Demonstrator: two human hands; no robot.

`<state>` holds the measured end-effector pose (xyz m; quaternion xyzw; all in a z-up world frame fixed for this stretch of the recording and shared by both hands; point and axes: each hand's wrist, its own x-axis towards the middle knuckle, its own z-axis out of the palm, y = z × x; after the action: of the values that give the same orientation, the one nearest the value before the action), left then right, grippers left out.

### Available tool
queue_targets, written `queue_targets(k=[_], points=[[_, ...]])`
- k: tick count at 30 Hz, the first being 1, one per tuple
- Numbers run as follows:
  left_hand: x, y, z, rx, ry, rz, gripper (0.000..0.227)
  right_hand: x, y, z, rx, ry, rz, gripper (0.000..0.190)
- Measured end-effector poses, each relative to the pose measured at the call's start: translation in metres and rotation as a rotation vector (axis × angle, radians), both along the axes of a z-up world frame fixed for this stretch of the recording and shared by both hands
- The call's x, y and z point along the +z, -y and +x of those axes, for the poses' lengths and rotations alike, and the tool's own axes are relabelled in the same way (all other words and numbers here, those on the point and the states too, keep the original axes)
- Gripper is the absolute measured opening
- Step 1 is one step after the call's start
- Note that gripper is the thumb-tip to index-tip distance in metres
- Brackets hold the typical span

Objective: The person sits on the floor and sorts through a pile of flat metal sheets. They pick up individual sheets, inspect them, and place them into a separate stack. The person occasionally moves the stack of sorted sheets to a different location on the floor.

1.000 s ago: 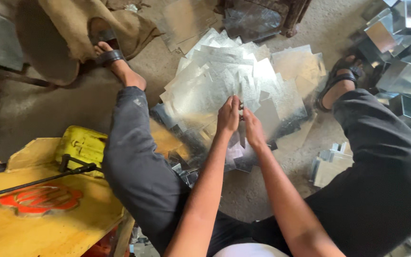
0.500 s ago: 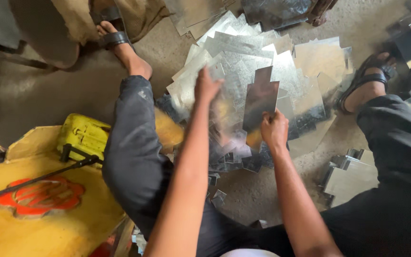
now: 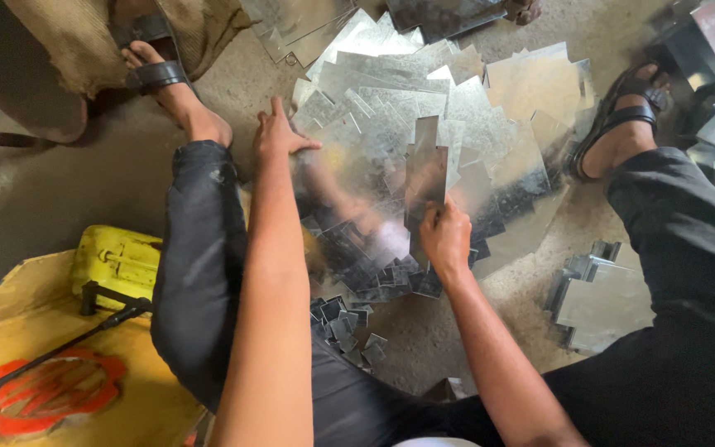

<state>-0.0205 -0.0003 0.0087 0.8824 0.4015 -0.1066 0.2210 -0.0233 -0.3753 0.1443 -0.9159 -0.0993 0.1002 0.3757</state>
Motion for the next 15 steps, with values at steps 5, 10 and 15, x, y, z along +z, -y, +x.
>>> queue_targets(k=[5,10,15], points=[[-0.014,-0.004,-0.019,-0.161,0.050,-0.263,0.074,-0.010,0.000,-0.007,0.012,0.047,0.026,0.020],[0.044,0.056,-0.036,-0.152,0.113,-0.209,0.048,-0.015,0.001,-0.012,-0.043,0.044,0.039,0.021],[0.114,0.169,-0.054,-0.142,0.223,-0.110,0.022,-0.025,0.015,0.015,-0.125,-0.089,0.008,0.020]])
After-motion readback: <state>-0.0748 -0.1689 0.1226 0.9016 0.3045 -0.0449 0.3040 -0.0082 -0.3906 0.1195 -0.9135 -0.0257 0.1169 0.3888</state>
